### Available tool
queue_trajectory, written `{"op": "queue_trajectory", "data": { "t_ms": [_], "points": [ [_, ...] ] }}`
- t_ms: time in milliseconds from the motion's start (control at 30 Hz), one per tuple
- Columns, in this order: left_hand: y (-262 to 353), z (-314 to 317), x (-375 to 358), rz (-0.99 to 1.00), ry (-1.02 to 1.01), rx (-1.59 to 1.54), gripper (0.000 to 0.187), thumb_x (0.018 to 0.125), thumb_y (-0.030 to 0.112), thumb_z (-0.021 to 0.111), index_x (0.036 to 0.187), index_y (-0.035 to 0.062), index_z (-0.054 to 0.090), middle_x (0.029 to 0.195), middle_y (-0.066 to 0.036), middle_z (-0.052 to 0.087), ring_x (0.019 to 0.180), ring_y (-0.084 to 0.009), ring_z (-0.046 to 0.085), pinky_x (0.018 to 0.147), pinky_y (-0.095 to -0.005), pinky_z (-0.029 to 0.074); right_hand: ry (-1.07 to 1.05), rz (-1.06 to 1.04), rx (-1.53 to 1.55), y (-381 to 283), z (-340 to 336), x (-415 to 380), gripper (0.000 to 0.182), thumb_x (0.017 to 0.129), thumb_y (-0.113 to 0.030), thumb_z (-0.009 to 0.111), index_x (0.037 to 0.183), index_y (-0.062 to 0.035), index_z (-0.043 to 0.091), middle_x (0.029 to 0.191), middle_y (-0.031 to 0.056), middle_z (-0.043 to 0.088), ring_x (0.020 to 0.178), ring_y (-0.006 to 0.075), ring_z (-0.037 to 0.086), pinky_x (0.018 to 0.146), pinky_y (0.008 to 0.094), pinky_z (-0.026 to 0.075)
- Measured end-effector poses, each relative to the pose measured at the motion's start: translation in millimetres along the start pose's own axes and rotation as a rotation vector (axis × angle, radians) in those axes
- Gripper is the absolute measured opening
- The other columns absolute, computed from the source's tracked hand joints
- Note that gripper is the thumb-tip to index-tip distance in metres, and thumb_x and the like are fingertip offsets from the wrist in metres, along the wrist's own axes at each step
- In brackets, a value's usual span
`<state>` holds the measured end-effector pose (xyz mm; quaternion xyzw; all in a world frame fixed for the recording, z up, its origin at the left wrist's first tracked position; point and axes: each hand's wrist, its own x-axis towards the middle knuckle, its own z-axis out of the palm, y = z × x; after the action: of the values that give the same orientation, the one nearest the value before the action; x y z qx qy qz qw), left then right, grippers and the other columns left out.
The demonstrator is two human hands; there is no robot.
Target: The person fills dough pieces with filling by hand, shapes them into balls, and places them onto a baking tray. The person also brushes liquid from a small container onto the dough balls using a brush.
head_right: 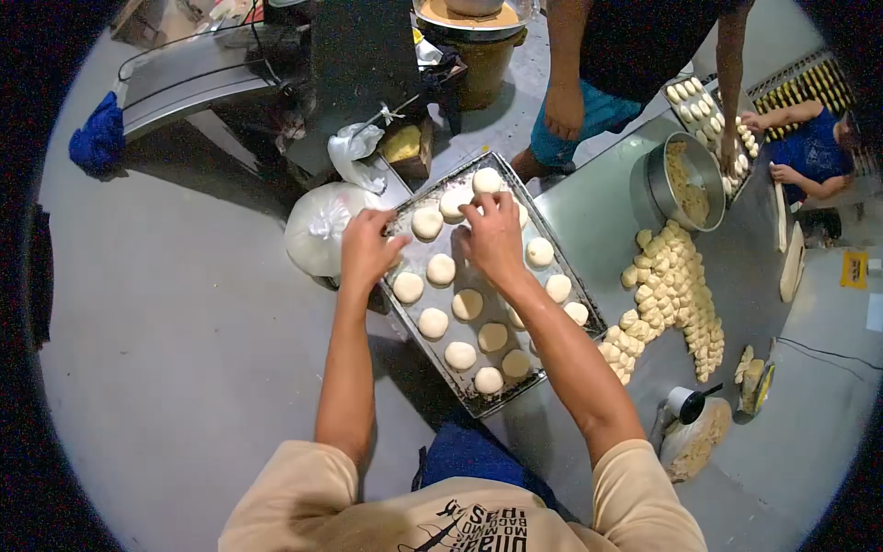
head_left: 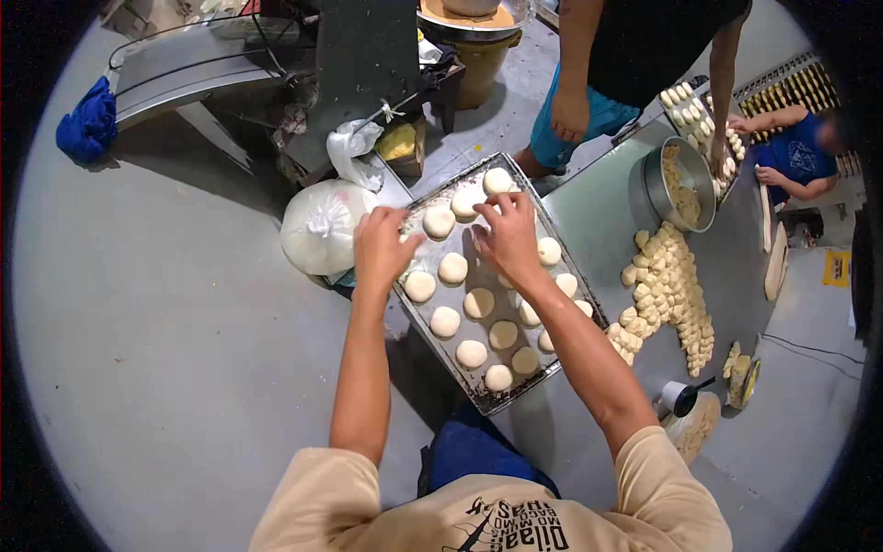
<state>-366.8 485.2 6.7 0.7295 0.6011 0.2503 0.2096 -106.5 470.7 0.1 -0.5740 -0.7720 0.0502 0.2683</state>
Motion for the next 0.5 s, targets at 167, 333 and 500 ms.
{"op": "queue_trajectory", "data": {
  "t_ms": [167, 333, 500],
  "points": [
    [-13, 0, -40, -0.059, -0.037, 0.042, 0.054, 0.076, 0.02, 0.092, 0.126, 0.0079, 0.079, 0.119, -0.017, 0.065, 0.113, -0.0394, 0.064, 0.099, -0.0487, 0.055, -0.036, -0.108, -0.044, -30, 40, 14, 0.039, 0.076, -0.015, 0.083, 0.112, -0.0038, 0.076, 0.108, 0.014, 0.071, 0.111, 0.0361, 0.06, 0.096, 0.0471, 0.049],
    [-22, 6, -24, -0.091, 0.045, 0.008, 0.054, 0.077, 0.021, 0.086, 0.129, 0.0075, 0.079, 0.113, -0.018, 0.065, 0.108, -0.0392, 0.067, 0.098, -0.0479, 0.057, -0.133, -0.005, -0.032, -50, 54, 28, 0.038, 0.077, -0.019, 0.085, 0.109, -0.0003, 0.075, 0.104, 0.0185, 0.071, 0.11, 0.0364, 0.06, 0.093, 0.0474, 0.048],
    [-30, 17, -26, -0.038, 0.098, 0.106, 0.059, 0.076, 0.023, 0.09, 0.131, 0.0065, 0.078, 0.114, -0.018, 0.065, 0.108, -0.0394, 0.065, 0.098, -0.0479, 0.055, 0.016, 0.077, 0.168, -34, 41, 13, 0.039, 0.079, -0.014, 0.084, 0.116, -0.0035, 0.077, 0.107, 0.0173, 0.072, 0.113, 0.038, 0.062, 0.095, 0.0506, 0.049]
  ]
}}
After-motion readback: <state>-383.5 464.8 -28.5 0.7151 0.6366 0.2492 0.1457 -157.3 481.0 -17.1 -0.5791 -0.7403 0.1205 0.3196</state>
